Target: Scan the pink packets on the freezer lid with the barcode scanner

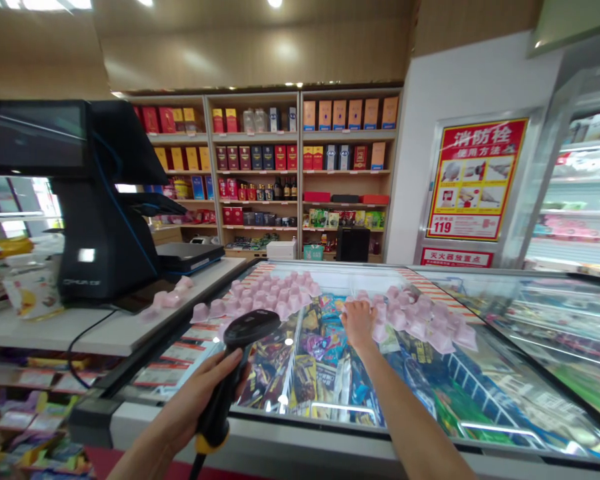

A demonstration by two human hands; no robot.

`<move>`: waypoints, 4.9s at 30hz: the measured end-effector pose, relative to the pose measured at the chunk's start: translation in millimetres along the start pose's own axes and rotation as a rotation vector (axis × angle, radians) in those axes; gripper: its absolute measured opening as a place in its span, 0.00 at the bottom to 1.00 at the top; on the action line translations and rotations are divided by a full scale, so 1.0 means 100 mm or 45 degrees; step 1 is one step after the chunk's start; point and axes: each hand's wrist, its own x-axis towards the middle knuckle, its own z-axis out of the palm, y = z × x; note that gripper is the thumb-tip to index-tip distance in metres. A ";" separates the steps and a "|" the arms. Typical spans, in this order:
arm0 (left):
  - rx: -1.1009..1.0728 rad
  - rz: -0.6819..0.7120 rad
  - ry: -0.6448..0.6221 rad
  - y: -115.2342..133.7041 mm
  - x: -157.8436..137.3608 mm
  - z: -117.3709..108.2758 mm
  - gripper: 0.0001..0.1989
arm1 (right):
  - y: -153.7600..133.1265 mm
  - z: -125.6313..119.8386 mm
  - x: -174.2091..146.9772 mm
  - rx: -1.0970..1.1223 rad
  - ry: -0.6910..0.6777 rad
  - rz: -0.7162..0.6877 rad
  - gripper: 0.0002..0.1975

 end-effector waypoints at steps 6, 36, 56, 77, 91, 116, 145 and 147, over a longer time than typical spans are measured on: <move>-0.052 -0.068 0.092 0.03 -0.01 -0.09 0.15 | -0.29 0.02 0.18 0.096 0.064 0.052 0.14; 0.023 0.033 -0.087 0.12 -0.17 0.30 0.13 | -0.43 0.00 0.21 2.395 -0.369 0.732 0.11; 0.015 0.071 0.041 0.09 0.02 0.07 0.14 | -0.70 0.17 0.40 0.437 -0.166 -0.090 0.16; -0.016 -0.002 -0.090 0.14 -0.16 0.19 0.13 | -0.46 0.13 0.40 2.577 -0.428 0.754 0.07; -0.024 0.031 -0.013 0.18 -0.11 0.19 0.12 | -0.49 0.10 0.16 0.652 -0.173 -0.300 0.17; 0.014 0.052 0.072 0.17 -0.12 -0.22 0.13 | -1.17 0.26 0.36 0.837 -0.285 -0.364 0.17; 0.002 0.063 -0.053 0.19 -0.18 0.38 0.13 | -0.29 -0.06 0.10 1.449 -0.114 0.263 0.14; -0.031 0.055 -0.039 0.17 -0.17 0.35 0.13 | -0.23 -0.01 0.05 1.075 -0.036 0.075 0.14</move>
